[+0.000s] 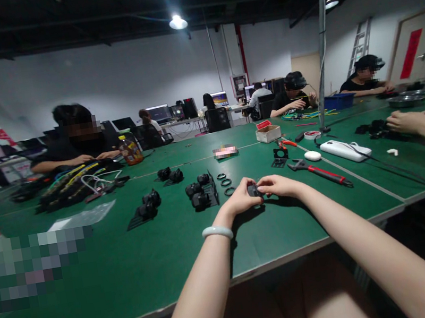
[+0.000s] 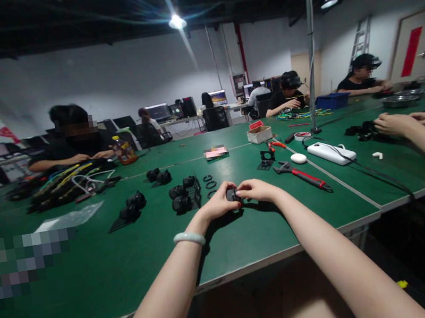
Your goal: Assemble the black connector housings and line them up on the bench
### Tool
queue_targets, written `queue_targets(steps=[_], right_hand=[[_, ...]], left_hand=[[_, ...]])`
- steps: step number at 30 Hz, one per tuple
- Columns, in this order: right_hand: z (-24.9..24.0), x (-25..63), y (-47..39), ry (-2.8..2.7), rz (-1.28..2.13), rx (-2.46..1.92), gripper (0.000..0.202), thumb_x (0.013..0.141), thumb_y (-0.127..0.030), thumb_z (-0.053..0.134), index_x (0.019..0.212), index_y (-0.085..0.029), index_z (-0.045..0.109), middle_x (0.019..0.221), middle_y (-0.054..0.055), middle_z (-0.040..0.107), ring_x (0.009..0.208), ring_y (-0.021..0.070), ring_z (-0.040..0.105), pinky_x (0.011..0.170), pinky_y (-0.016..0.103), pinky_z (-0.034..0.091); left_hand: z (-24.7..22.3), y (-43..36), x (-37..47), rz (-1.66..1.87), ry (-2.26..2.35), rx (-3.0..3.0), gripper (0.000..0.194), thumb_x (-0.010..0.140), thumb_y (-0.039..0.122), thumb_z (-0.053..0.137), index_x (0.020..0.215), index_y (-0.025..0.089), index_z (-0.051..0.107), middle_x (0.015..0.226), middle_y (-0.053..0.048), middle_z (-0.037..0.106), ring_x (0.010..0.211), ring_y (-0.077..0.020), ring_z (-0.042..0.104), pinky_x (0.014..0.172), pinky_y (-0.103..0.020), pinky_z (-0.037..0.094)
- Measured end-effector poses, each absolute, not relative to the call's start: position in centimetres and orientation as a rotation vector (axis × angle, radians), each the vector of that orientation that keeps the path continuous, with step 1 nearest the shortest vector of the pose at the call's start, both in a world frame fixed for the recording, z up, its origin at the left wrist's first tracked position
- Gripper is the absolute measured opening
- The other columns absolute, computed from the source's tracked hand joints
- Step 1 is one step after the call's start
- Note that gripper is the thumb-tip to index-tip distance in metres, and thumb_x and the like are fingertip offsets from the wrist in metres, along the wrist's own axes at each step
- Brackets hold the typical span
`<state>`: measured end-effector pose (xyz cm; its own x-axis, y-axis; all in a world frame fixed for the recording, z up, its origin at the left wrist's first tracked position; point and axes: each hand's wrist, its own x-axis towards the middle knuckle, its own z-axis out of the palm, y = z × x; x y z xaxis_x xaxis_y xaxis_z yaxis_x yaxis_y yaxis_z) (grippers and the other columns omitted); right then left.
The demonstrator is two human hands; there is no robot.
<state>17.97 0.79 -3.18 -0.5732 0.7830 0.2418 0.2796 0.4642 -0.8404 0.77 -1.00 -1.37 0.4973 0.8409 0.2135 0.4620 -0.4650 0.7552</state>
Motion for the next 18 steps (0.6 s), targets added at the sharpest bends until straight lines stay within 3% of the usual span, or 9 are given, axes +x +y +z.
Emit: queue_targets(steps=[5,11,18], right_hand=[[-3.06,18.18,0.74,-2.007,1.133,-0.877,0.034,0.068,-0.036,0.049,0.091,-0.011,0.051,0.078,0.005,0.054,0.061,0.0091,0.048,0.058,0.023,0.04],[-3.07,18.26,0.64,-1.994,1.107,-0.769,0.045,0.055,-0.023,0.063,0.096,-0.016,0.045,0.086,0.003,0.049,0.074,0.0119,0.049,0.066,0.026,0.041],[-3.22,18.02,0.59,-1.991,1.103,-0.757,0.042,0.056,-0.021,0.062,0.094,-0.017,0.046,0.085,0.002,0.047,0.076,0.0114,0.048,0.07,0.026,0.04]], left_hand=[[-1.38,-1.05,0.68,0.752,1.046,2.09,0.044,0.053,0.019,0.058,0.092,0.016,0.037,0.078,0.001,0.043,0.064,-0.0083,0.043,0.054,-0.02,0.037],[-0.93,-1.52,0.77,0.773,1.051,2.09,0.044,0.052,0.02,0.059,0.091,0.016,0.038,0.078,0.001,0.044,0.066,-0.009,0.042,0.057,-0.02,0.036],[-0.64,-1.77,0.93,0.784,1.075,2.093,0.043,0.051,0.022,0.06,0.089,0.015,0.04,0.077,0.001,0.045,0.068,-0.0098,0.042,0.059,-0.021,0.036]])
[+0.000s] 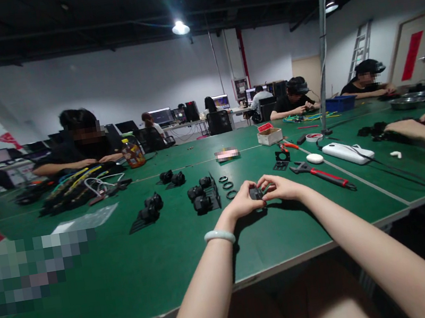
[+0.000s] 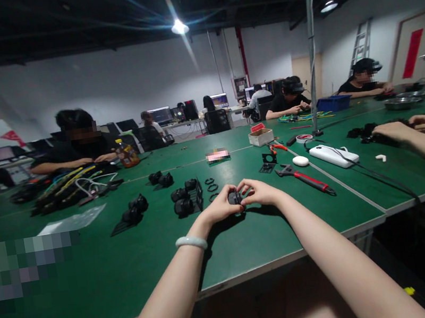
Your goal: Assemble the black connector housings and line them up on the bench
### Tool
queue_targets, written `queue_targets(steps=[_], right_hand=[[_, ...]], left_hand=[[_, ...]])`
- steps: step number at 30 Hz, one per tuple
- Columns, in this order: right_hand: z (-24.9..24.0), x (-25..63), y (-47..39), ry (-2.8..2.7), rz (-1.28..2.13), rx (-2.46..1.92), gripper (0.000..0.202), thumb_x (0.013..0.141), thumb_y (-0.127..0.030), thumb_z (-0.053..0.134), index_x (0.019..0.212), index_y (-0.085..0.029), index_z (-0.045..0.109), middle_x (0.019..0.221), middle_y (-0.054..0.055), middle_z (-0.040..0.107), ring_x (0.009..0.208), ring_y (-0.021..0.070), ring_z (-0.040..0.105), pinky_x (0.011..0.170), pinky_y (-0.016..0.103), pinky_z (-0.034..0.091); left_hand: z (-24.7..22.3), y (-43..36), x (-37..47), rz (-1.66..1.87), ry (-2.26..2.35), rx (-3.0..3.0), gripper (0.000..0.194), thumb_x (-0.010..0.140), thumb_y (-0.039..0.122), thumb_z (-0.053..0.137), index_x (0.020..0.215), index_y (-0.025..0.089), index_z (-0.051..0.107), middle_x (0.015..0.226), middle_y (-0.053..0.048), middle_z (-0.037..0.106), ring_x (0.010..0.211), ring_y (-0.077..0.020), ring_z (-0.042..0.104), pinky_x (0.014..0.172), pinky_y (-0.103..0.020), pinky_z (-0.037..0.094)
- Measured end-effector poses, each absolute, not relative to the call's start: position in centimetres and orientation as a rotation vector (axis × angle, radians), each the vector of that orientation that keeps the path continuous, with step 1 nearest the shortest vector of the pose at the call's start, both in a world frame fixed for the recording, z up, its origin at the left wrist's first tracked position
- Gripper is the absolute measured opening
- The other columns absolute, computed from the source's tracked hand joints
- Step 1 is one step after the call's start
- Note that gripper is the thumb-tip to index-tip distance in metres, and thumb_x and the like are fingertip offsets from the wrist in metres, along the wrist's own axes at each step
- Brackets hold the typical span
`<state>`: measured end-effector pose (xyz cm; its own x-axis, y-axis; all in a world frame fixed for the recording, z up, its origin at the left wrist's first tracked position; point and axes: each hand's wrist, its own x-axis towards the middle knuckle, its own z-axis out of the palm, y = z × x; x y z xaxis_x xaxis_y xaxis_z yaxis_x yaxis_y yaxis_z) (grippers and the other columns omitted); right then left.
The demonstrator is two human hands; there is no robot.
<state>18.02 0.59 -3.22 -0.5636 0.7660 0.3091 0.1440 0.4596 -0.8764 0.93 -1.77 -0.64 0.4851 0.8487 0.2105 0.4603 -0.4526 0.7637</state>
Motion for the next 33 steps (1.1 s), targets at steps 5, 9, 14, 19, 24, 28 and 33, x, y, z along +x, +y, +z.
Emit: queue_targets(steps=[5,9,14,19,24,28,33], right_hand=[[-3.35,18.1,0.75,-2.006,1.112,-0.811,0.041,0.058,-0.027,0.061,0.095,-0.017,0.046,0.087,0.003,0.049,0.074,0.0117,0.049,0.066,0.026,0.041],[-3.38,18.13,0.79,-2.034,1.058,-0.828,0.039,0.061,-0.03,0.058,0.096,-0.016,0.048,0.086,0.004,0.052,0.074,0.0125,0.05,0.065,0.026,0.04],[-3.3,18.04,0.72,-2.057,1.03,-0.853,0.035,0.065,-0.032,0.054,0.095,-0.015,0.049,0.084,0.004,0.055,0.072,0.0125,0.051,0.061,0.024,0.039],[-3.33,17.88,0.73,-2.052,1.063,-0.87,0.034,0.067,-0.034,0.05,0.095,-0.014,0.051,0.084,0.005,0.055,0.071,0.0122,0.05,0.06,0.023,0.039],[-3.45,17.73,0.91,-2.047,1.073,-0.885,0.033,0.069,-0.034,0.049,0.094,-0.013,0.051,0.082,0.005,0.055,0.067,0.0107,0.049,0.059,0.022,0.039],[-3.48,17.65,0.9,-2.03,1.134,-0.874,0.033,0.07,-0.035,0.047,0.094,-0.013,0.051,0.079,0.004,0.054,0.061,0.0085,0.047,0.057,0.021,0.038],[-3.62,17.66,0.87,-1.994,1.174,-0.86,0.033,0.07,-0.036,0.048,0.095,-0.014,0.05,0.08,0.004,0.054,0.062,0.0085,0.047,0.057,0.021,0.039]], left_hand=[[-0.74,-1.71,0.9,0.753,1.086,2.066,0.044,0.051,0.021,0.059,0.091,0.015,0.039,0.075,0.002,0.044,0.063,-0.0083,0.042,0.056,-0.021,0.036],[-0.97,-1.62,0.82,0.753,1.095,2.06,0.045,0.051,0.02,0.059,0.092,0.016,0.039,0.075,0.002,0.043,0.061,-0.0075,0.042,0.055,-0.02,0.036],[-1.18,-1.52,0.7,0.748,1.107,2.053,0.046,0.051,0.019,0.057,0.093,0.016,0.039,0.075,0.002,0.043,0.06,-0.0074,0.042,0.052,-0.019,0.036],[-1.32,-1.26,0.6,0.748,1.073,2.061,0.044,0.053,0.019,0.057,0.093,0.017,0.038,0.074,0.002,0.043,0.059,-0.0067,0.042,0.052,-0.019,0.036],[-1.4,-1.08,0.57,0.742,1.043,2.049,0.044,0.053,0.019,0.058,0.092,0.017,0.038,0.075,0.002,0.043,0.058,-0.0064,0.042,0.052,-0.019,0.037],[-1.47,-1.1,0.6,0.735,1.042,2.041,0.045,0.053,0.019,0.058,0.094,0.017,0.038,0.076,0.001,0.044,0.06,-0.0072,0.044,0.052,-0.02,0.038],[-1.57,-1.07,0.61,0.758,1.036,2.052,0.047,0.053,0.018,0.058,0.095,0.017,0.038,0.077,0.001,0.045,0.063,-0.0079,0.044,0.055,-0.021,0.038]])
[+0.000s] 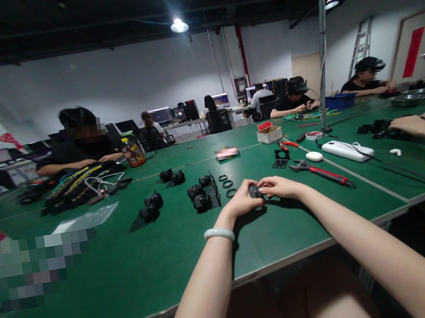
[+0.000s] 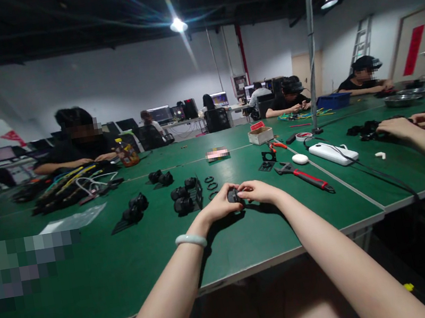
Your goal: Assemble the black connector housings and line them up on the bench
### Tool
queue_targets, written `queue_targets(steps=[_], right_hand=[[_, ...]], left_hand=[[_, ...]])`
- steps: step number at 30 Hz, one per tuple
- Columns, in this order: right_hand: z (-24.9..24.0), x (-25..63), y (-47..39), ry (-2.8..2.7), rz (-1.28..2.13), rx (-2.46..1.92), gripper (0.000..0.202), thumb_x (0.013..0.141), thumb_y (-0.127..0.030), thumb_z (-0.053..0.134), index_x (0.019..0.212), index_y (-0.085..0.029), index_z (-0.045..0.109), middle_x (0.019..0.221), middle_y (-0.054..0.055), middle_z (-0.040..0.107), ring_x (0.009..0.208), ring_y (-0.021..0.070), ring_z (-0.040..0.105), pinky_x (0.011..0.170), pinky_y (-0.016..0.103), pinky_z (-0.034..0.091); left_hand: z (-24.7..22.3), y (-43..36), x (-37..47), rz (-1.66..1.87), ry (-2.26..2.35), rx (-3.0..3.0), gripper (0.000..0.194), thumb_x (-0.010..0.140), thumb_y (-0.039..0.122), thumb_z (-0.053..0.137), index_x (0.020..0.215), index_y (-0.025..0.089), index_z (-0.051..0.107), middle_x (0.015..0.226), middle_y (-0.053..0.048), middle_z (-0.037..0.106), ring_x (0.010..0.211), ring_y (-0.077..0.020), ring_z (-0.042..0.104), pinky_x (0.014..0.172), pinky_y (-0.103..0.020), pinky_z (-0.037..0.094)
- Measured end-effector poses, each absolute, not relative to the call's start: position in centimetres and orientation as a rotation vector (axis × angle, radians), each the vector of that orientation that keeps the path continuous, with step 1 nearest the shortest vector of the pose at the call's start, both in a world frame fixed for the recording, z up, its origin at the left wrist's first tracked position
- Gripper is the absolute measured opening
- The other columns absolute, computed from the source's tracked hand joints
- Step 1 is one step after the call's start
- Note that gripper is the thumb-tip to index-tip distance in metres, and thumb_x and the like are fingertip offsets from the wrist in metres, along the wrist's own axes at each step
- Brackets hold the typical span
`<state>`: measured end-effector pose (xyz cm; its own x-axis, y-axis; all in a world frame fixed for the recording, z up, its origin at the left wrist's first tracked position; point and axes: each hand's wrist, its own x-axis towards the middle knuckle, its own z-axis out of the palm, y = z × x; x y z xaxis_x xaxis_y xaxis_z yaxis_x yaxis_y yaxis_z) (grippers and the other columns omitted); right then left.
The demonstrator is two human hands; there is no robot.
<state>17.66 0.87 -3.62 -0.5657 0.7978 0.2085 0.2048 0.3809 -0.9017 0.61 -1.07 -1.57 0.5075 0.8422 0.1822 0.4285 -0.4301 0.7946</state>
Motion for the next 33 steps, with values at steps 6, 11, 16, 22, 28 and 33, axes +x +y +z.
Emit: queue_targets(steps=[6,11,16,22,28,33], right_hand=[[-3.64,17.59,0.84,-1.995,1.159,-0.865,0.031,0.07,-0.034,0.048,0.093,-0.014,0.05,0.082,0.004,0.054,0.065,0.0091,0.048,0.059,0.021,0.04],[-3.29,17.6,0.52,-2.004,1.14,-0.874,0.03,0.07,-0.033,0.048,0.093,-0.014,0.05,0.084,0.005,0.054,0.063,0.0088,0.049,0.058,0.022,0.041],[-2.84,17.86,0.17,-2.039,1.005,-0.845,0.034,0.064,-0.031,0.055,0.094,-0.015,0.05,0.089,0.005,0.053,0.069,0.011,0.05,0.059,0.023,0.041],[-2.78,17.89,0.06,-2.011,0.952,-0.796,0.042,0.054,-0.022,0.063,0.093,-0.016,0.047,0.087,0.003,0.049,0.074,0.0114,0.049,0.063,0.024,0.041],[-3.14,17.79,0.12,-1.993,1.015,-0.807,0.038,0.055,-0.023,0.062,0.088,-0.017,0.045,0.086,0.001,0.044,0.064,0.0076,0.048,0.057,0.022,0.041],[-3.35,17.78,0.34,-1.977,1.035,-0.811,0.038,0.054,-0.024,0.063,0.088,-0.017,0.046,0.086,0.001,0.044,0.065,0.008,0.049,0.058,0.022,0.041]], left_hand=[[-1.48,-1.18,0.62,0.751,1.057,2.034,0.048,0.053,0.018,0.058,0.097,0.017,0.038,0.076,0.001,0.045,0.059,-0.007,0.044,0.055,-0.021,0.039],[-1.67,-1.18,0.55,0.739,1.066,2.027,0.049,0.054,0.019,0.057,0.099,0.017,0.036,0.076,0.001,0.045,0.058,-0.007,0.044,0.053,-0.021,0.039],[-1.78,-1.15,0.54,0.755,1.093,2.05,0.05,0.053,0.021,0.058,0.098,0.016,0.038,0.078,0.001,0.045,0.061,-0.0079,0.043,0.052,-0.02,0.037],[-1.6,-1.08,0.69,0.76,1.086,2.063,0.051,0.053,0.025,0.059,0.098,0.015,0.038,0.08,0.0,0.046,0.067,-0.0095,0.044,0.059,-0.022,0.037],[-1.88,-0.77,0.5,0.782,1.065,2.075,0.051,0.052,0.024,0.061,0.097,0.014,0.039,0.08,-0.001,0.047,0.067,-0.0099,0.044,0.06,-0.023,0.037],[-1.86,-0.85,0.49,0.786,1.075,2.076,0.051,0.052,0.025,0.061,0.097,0.015,0.039,0.078,0.0,0.047,0.065,-0.0094,0.044,0.058,-0.022,0.036]])
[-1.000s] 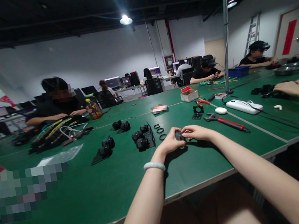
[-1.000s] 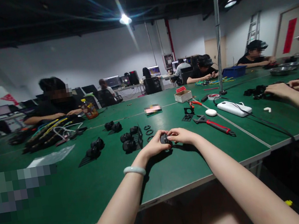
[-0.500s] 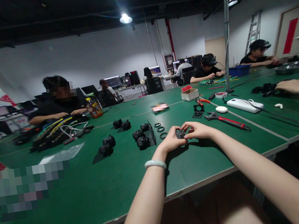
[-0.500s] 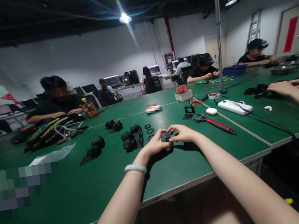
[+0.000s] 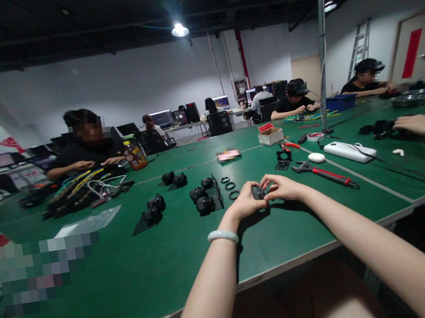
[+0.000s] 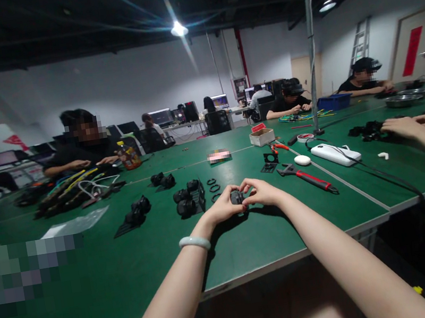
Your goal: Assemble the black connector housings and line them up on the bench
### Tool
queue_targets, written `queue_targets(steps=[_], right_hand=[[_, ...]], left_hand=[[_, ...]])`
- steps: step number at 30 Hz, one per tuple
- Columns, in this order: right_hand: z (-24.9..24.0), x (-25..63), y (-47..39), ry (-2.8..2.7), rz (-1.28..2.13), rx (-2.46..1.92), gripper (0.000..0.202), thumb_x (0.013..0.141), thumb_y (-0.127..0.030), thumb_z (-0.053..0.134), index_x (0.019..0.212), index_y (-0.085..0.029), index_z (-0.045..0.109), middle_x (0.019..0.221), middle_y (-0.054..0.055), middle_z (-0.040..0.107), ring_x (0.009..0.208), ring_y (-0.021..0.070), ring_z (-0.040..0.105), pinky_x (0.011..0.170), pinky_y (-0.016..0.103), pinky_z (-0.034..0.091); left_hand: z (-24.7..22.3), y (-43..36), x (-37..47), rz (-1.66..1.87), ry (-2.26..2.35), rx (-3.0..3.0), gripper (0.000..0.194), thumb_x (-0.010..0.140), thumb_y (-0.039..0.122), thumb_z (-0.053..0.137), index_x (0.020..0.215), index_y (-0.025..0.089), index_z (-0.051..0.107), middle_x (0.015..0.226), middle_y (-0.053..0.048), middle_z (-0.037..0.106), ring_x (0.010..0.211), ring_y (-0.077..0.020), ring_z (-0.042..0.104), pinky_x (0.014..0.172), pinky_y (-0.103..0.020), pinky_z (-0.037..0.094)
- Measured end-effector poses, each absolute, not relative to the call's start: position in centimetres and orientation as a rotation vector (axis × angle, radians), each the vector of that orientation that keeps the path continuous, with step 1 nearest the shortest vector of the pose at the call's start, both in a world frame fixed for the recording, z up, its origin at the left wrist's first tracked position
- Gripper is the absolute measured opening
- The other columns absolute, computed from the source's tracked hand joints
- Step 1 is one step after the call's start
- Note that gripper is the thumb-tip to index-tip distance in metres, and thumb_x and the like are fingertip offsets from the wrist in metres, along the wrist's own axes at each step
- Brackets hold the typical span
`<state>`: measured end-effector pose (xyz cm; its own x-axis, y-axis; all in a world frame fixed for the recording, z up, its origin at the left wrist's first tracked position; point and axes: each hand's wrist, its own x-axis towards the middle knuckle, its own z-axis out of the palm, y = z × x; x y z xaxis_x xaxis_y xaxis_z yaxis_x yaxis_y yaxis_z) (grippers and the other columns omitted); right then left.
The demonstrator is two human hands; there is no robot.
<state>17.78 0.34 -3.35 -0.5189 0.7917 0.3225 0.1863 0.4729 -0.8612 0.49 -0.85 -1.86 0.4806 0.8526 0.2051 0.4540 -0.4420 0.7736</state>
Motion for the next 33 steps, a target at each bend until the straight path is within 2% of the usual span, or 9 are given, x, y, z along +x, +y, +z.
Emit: queue_targets(steps=[8,15,23,33], right_hand=[[-3.4,17.9,0.6,-1.986,0.987,-0.808,0.038,0.056,-0.026,0.062,0.09,-0.017,0.049,0.086,0.002,0.048,0.073,0.0109,0.049,0.066,0.026,0.042],[-3.4,18.1,0.8,-1.995,0.995,-0.834,0.036,0.058,-0.03,0.06,0.09,-0.016,0.05,0.09,0.004,0.051,0.074,0.012,0.051,0.066,0.027,0.042],[-3.4,17.9,0.8,-2.007,1.005,-0.854,0.033,0.063,-0.032,0.055,0.091,-0.015,0.052,0.087,0.005,0.054,0.073,0.0125,0.051,0.061,0.024,0.042],[-3.0,17.7,0.3,-2.003,1.065,-0.908,0.03,0.07,-0.037,0.046,0.087,-0.014,0.053,0.074,0.003,0.053,0.058,0.0079,0.046,0.05,0.018,0.037]], left_hand=[[-1.4,-1.1,0.6,0.764,1.088,2.098,0.049,0.052,0.025,0.06,0.096,0.015,0.039,0.078,0.001,0.046,0.066,-0.0098,0.044,0.056,-0.021,0.036],[-1.1,-1.4,1.0,0.777,1.128,2.008,0.051,0.049,0.019,0.061,0.096,0.015,0.04,0.077,0.001,0.046,0.064,-0.0092,0.044,0.056,-0.021,0.038],[-0.8,-2.0,1.1,0.791,1.13,1.913,0.05,0.05,0.017,0.058,0.096,0.016,0.04,0.076,0.001,0.047,0.062,-0.0088,0.044,0.056,-0.022,0.039],[-1.1,-1.4,0.9,0.79,1.105,2.025,0.049,0.05,0.018,0.058,0.096,0.016,0.04,0.081,-0.001,0.046,0.066,-0.0102,0.045,0.057,-0.023,0.039]])
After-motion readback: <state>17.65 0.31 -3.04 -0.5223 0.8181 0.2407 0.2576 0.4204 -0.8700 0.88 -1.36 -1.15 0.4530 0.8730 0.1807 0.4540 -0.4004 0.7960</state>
